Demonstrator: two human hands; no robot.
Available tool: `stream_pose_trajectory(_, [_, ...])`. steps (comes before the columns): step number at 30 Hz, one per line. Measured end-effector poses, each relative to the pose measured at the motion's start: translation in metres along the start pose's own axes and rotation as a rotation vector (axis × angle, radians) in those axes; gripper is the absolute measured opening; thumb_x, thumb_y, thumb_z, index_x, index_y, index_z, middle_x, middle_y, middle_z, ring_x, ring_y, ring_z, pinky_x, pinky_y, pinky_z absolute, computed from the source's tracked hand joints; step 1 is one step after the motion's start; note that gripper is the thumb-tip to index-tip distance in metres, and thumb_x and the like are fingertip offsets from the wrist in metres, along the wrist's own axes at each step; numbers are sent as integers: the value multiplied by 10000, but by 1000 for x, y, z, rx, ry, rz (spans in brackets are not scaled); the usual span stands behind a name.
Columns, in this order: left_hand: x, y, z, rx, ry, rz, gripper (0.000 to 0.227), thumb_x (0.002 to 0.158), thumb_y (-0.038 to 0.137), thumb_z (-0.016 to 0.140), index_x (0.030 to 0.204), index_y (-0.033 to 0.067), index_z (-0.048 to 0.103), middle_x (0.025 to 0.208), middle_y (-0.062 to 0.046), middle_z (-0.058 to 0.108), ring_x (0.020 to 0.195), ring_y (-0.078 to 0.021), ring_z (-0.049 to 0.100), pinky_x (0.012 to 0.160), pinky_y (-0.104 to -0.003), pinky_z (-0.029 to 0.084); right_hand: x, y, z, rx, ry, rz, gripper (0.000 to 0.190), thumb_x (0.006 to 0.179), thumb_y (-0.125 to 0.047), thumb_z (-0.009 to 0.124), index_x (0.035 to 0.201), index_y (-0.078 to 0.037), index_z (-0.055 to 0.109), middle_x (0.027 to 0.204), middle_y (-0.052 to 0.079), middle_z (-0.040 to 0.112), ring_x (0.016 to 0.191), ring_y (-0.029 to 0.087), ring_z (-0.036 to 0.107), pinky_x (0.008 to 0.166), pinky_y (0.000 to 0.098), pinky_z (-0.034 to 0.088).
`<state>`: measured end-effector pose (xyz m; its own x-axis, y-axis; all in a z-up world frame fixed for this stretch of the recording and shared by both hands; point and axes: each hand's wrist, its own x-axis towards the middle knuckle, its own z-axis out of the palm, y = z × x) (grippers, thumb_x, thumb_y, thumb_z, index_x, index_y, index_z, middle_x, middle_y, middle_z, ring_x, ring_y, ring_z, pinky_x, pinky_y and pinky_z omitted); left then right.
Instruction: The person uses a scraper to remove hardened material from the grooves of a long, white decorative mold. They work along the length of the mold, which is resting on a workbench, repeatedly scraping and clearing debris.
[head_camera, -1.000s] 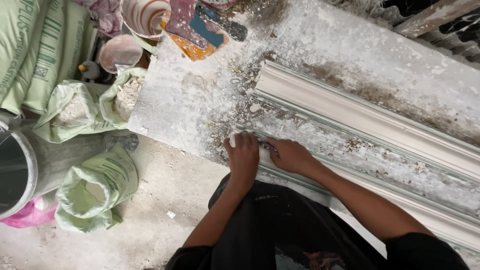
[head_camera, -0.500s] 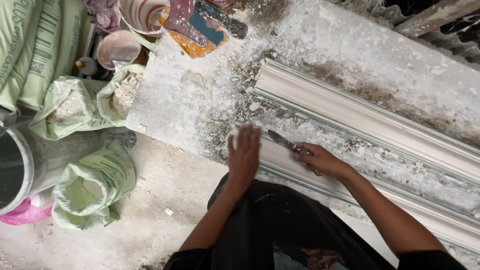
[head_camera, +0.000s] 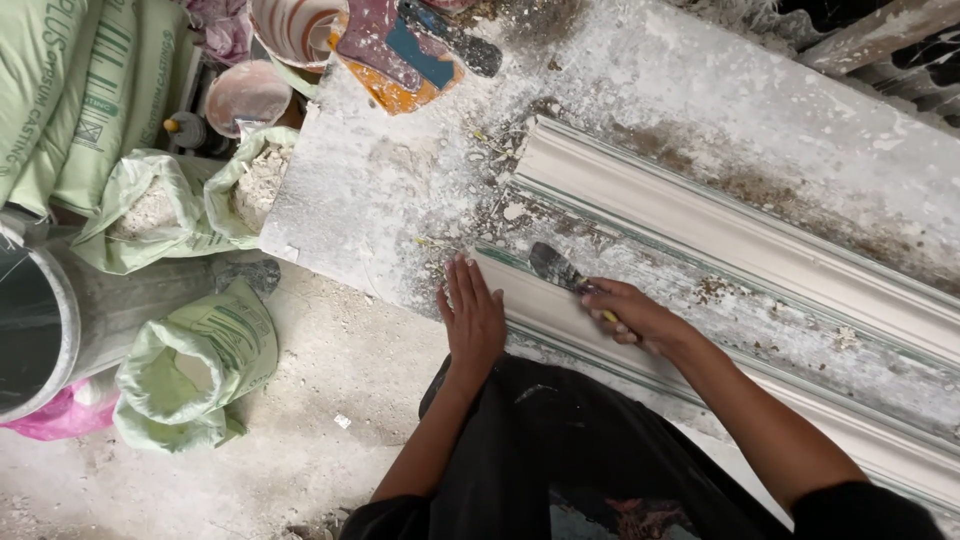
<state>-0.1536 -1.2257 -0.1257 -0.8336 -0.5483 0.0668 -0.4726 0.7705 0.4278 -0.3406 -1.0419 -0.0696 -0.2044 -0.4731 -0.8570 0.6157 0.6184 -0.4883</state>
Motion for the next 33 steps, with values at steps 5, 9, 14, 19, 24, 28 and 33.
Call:
stream_pose_trajectory(5, [-1,6,4,-16,-17,-29,647,1077,292,467,1587,-57,274,1670,-274,256,1573,-431,209,1219,-638,181,40,-13,46,40,-65,-123,461,923,-249,686,1323,-55,567,727,-30,508,424,32,357,328,208,273])
stream_pose_trajectory(9, [-2,-2,-5,-33,-41,-38,670,1074,322,459,1603,-39,261,1672,-278,238,1569,-432,197,1208,-651,178,21,-23,34,-46,-61,-112,467,926,-270,683,1345,-96,573,717,5,519,423,61,374,334,234,304])
stream_pose_trajectory(14, [-1,-7,5,-55,-57,-60,693,1069,345,472,1596,-44,246,1669,-295,217,1560,-454,174,1195,-671,162,25,-34,54,-273,71,-74,487,922,-281,661,1389,-181,566,724,-41,531,453,56,396,369,236,327])
stream_pose_trajectory(19, [0,-3,2,-45,-43,-73,700,1063,341,478,1593,-49,239,1671,-288,214,1570,-451,173,1206,-670,154,27,-33,56,-344,16,-204,477,916,-291,642,1372,-159,591,660,-34,477,448,83,380,369,271,326])
stream_pose_trajectory(24, [0,0,-11,-104,-26,-68,663,1061,296,488,1573,-62,267,1648,-302,243,1544,-480,188,1191,-666,150,60,-21,53,-330,45,-220,470,944,-282,666,1370,-89,624,774,-8,582,553,134,451,465,334,365])
stream_pose_trajectory(28, [7,14,-40,-372,8,-153,547,1077,255,449,1533,-35,365,1539,-279,413,1440,-442,367,1183,-599,275,101,24,103,-532,235,-900,440,1069,-278,626,1415,-20,540,1182,62,645,1065,220,639,917,392,526])
stream_pose_trajectory(33, [-3,14,-32,-1198,-126,-297,452,1106,336,450,1419,10,475,1216,-137,639,1072,-199,615,928,-369,507,42,45,107,-262,-61,-743,656,1133,-415,313,1650,-74,97,1431,167,407,1341,285,438,1147,366,344])
